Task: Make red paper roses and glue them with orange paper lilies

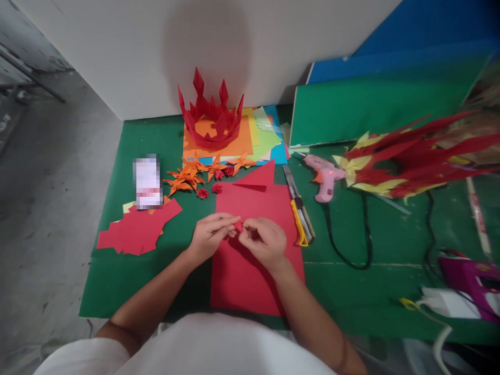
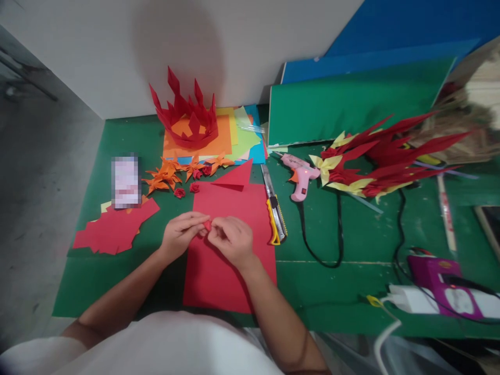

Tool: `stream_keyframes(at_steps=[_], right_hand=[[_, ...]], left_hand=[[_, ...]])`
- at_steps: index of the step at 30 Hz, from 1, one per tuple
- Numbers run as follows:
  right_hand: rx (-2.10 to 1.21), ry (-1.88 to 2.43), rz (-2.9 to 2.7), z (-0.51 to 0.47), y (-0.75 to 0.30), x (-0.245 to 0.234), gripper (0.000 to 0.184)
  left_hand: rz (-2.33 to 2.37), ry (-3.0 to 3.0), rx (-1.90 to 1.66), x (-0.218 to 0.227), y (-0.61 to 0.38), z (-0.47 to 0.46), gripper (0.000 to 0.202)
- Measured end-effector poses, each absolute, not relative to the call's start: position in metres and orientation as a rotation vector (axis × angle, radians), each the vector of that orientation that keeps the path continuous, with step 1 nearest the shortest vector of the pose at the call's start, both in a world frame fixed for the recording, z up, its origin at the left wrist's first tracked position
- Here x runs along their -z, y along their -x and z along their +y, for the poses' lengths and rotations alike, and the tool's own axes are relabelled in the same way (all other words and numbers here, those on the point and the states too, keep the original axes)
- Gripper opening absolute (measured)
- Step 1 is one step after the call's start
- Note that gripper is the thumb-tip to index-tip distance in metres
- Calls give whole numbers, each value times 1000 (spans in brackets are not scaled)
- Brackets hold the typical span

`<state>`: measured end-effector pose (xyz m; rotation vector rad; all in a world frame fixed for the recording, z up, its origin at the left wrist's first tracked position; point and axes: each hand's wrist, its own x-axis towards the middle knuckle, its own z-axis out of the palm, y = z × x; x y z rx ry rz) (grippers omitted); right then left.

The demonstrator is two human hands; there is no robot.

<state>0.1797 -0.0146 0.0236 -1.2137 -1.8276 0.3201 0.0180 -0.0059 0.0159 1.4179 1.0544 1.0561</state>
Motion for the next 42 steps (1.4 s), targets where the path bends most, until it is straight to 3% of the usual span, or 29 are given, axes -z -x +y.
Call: stream_keyframes(at_steps=[15, 19, 25, 34, 42], right_hand=[[-173, 987, -2138, -11, -188, -22, 8], [-457, 1154, -1937, -12, -183, -26, 11], [-957, 1365, -1477, -14, -174, -27, 6], [-290, 1298, -1798, -22, -170, -24, 15], [82, 1039, -2108, -13, -183, -19, 7]], left_hand=[[1002, -788, -524, -27, 2, 12, 36], [988, -776, -714, -24, -4, 8, 41], [1016, -885, -905, -20, -16, 1, 29], [1065, -684, -919, -18, -25, -5, 40], [1092, -581, -700, -23, -18, 3, 45]])
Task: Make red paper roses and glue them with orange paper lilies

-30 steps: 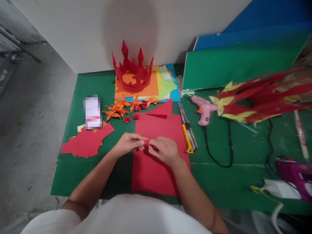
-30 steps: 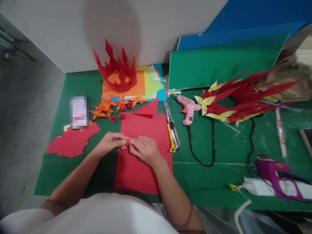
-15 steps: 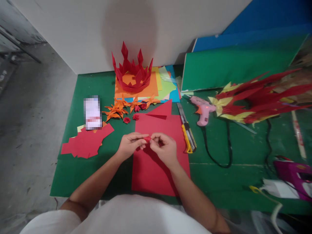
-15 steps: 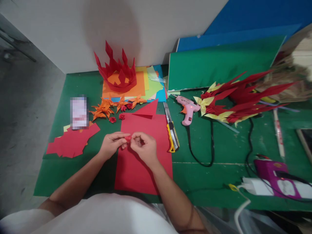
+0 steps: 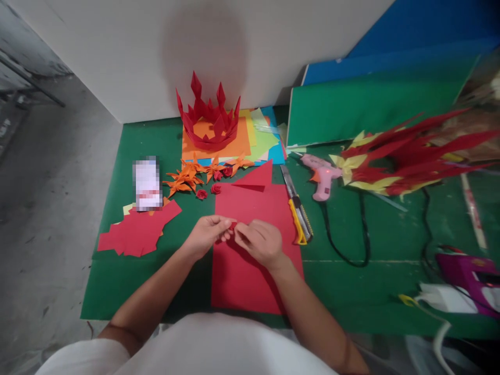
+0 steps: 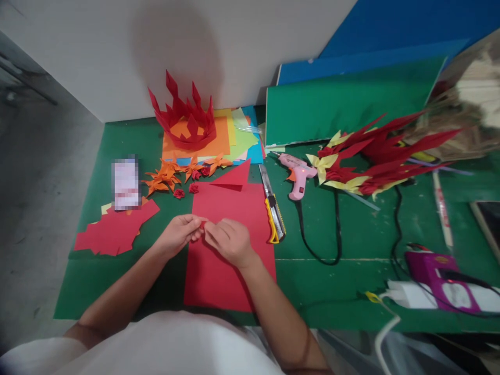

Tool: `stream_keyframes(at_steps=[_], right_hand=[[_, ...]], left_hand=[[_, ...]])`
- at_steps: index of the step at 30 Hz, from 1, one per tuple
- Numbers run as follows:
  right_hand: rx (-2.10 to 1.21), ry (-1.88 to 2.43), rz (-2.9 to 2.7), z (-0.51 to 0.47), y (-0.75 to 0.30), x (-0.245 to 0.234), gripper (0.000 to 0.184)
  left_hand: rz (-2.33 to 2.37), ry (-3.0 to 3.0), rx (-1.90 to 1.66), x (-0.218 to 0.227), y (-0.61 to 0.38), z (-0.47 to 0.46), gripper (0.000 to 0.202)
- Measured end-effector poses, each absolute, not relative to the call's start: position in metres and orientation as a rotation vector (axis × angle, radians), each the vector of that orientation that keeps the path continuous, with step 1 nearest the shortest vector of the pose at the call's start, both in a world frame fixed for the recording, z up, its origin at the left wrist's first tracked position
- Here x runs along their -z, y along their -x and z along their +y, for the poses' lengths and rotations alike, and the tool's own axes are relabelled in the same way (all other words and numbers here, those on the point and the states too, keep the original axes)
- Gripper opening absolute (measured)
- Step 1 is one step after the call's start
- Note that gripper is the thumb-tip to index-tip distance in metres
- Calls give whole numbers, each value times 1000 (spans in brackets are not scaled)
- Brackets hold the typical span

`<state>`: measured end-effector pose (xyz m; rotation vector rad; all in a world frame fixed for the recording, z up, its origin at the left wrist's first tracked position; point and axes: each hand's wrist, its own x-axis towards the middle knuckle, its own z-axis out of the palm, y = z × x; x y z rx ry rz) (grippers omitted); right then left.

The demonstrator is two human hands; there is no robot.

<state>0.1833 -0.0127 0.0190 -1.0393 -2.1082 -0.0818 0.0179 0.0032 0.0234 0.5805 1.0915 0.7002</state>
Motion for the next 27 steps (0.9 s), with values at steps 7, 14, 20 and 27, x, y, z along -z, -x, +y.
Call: stream_keyframes(at_steps=[7, 14, 20, 27], right_hand=[[-337, 1151, -1931, -5, -191, -15, 6], [-973, 1221, -1351, -4, -181, -10, 23], [-846, 1276, -1443, -2, -179, -16, 12], [-739, 1278, -1536, -2, -181, -20, 7]], left_hand=[[1023, -605, -718, -35, -18, 12, 43], [969, -599, -879, -28, -24, 11, 41], [982, -699, -945, -27, -28, 9, 41], [1043, -816, -939, -27, -28, 8, 39]])
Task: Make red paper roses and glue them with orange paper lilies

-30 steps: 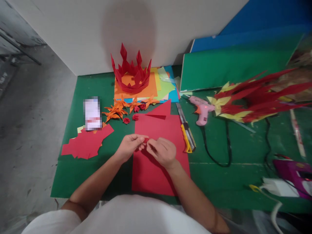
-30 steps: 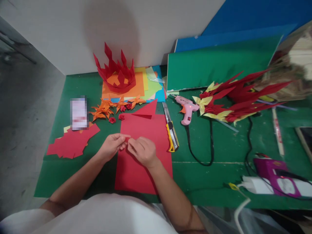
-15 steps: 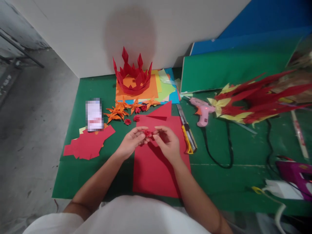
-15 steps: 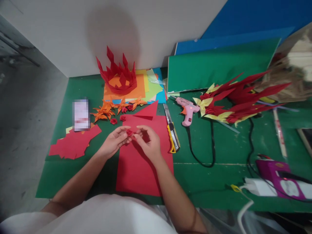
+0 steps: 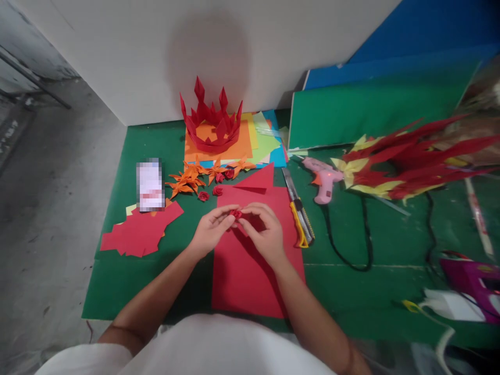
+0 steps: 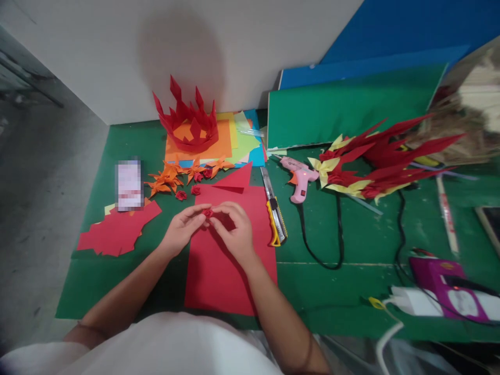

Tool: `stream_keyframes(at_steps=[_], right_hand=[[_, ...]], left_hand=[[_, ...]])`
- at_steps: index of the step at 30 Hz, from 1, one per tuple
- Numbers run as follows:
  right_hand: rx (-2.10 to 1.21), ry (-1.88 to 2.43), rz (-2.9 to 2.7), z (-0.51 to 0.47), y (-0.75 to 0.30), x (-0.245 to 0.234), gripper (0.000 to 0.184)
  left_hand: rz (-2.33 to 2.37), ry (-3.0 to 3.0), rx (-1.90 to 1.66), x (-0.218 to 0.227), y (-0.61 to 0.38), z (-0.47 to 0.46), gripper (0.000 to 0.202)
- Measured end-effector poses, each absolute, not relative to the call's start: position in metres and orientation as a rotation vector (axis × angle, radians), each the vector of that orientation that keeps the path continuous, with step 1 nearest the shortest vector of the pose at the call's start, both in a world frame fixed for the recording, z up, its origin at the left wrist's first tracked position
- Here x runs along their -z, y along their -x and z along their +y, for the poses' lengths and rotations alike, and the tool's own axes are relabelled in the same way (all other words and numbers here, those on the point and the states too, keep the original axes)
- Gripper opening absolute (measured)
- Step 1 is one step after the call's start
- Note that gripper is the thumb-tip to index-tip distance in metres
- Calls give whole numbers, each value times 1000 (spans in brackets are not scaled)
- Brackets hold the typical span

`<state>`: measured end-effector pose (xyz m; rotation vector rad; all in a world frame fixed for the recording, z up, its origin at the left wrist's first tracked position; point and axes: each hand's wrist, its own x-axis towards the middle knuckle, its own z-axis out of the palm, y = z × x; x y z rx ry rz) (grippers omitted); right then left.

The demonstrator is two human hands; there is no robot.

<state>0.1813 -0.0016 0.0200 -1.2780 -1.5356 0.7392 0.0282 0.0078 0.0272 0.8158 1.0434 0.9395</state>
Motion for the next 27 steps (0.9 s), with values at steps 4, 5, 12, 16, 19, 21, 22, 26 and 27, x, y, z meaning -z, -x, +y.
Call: stream_keyframes(at_steps=[4, 5, 12, 16, 19, 21, 22, 26, 27], right_hand=[[-725, 1303, -1531, -3, -180, -19, 13], [-720, 1300, -1539, -3, -179, -19, 13], [-701, 1263, -1594, -5, -179, -22, 6], [-696, 1263, -1579, -6, -179, -23, 8], [-695, 1261, -1553, -6, -178, -23, 4], [-698, 1261, -1540, -6, -177, -23, 4], [-698, 1262, -1535, -6, -177, -23, 4], [-688, 1277, -1501, -6, -178, -22, 5], [-692, 1284, -1492, -6, -179, -22, 5]], left_hand=[[1059, -883, -990, -23, -28, 9, 37], [1060, -888, -1004, -21, -28, 9, 36], [1167, -769, -992, -18, -28, 7, 37], [1223, -819, -1066, -23, -30, 5, 29], [1245, -841, -1114, -25, -32, 5, 24], [1246, -807, -1104, -25, -33, 6, 26], [1240, -787, -1092, -25, -33, 6, 28], [1148, -741, -1048, -24, -33, 6, 34], [1120, -733, -1040, -25, -33, 6, 35]])
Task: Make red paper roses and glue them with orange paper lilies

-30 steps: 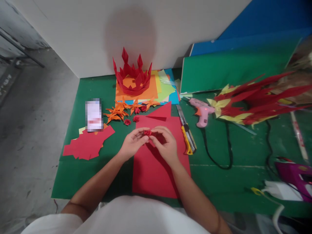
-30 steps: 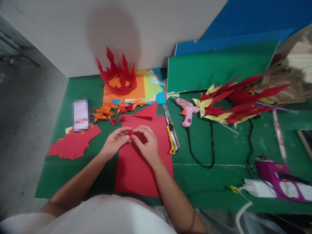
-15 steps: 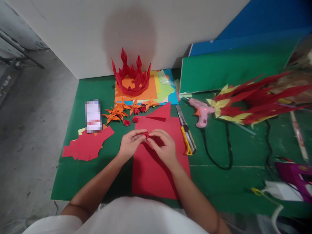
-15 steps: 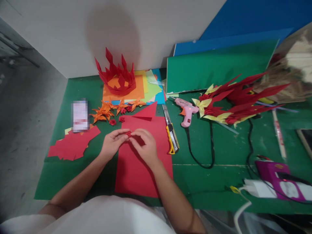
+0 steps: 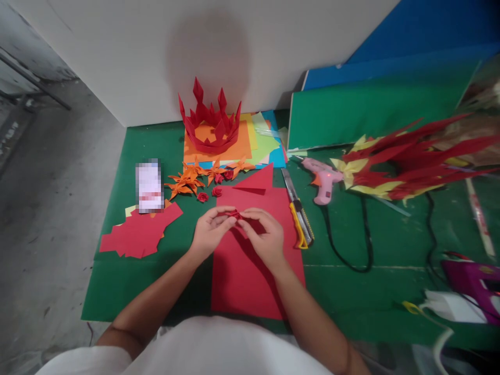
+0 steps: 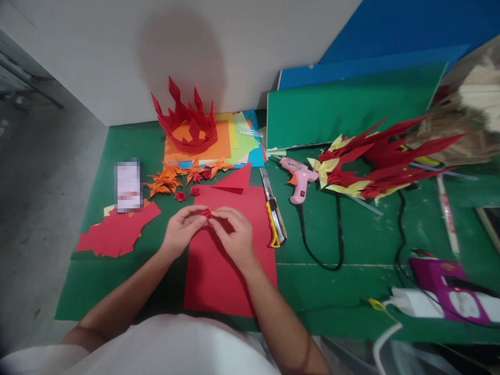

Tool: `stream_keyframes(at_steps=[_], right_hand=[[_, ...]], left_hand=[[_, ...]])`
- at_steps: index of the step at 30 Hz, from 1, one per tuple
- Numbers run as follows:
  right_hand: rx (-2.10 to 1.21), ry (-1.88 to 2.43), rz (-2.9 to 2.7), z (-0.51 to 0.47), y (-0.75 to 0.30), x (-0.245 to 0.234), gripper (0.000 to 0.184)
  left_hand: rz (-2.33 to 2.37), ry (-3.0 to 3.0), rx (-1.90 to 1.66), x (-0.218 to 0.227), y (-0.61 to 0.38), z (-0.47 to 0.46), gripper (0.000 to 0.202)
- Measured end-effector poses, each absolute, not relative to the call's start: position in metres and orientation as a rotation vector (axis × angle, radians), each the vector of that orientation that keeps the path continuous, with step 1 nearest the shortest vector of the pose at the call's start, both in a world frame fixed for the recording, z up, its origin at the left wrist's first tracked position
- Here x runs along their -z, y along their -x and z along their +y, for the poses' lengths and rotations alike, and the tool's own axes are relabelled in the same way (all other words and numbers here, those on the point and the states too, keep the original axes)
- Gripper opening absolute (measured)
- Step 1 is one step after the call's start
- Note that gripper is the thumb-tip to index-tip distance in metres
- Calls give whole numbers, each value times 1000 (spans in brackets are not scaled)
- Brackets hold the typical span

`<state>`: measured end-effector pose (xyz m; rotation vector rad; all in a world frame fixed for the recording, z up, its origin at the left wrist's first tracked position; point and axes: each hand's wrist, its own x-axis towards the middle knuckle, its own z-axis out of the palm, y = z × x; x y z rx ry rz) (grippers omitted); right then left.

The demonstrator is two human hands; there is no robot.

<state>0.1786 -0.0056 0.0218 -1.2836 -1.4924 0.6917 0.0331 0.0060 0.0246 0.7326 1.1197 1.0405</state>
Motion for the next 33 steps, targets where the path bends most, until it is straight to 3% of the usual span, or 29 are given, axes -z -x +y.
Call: stream_keyframes(at_steps=[8, 14, 21, 28, 33], right_hand=[[-820, 1324, -1454, -2, -183, -19, 16], [-371, 1498, -1748, 18, -199, -17, 25], [-129, 1702, -1907, 25, -203, -15, 26], [-92, 1823, -1933, 26, -204, -8, 40], [-25, 1714, -1890, 24, -205, -12, 41]], left_hand=[[1050, -713, -944, -32, -31, 9, 38], [1084, -759, -826, -46, -22, 23, 43], [1155, -1046, -998, -42, -27, 51, 38], [1195, -1253, -1094, -33, -25, 68, 37], [1242, -1265, -1288, -34, -28, 59, 22]])
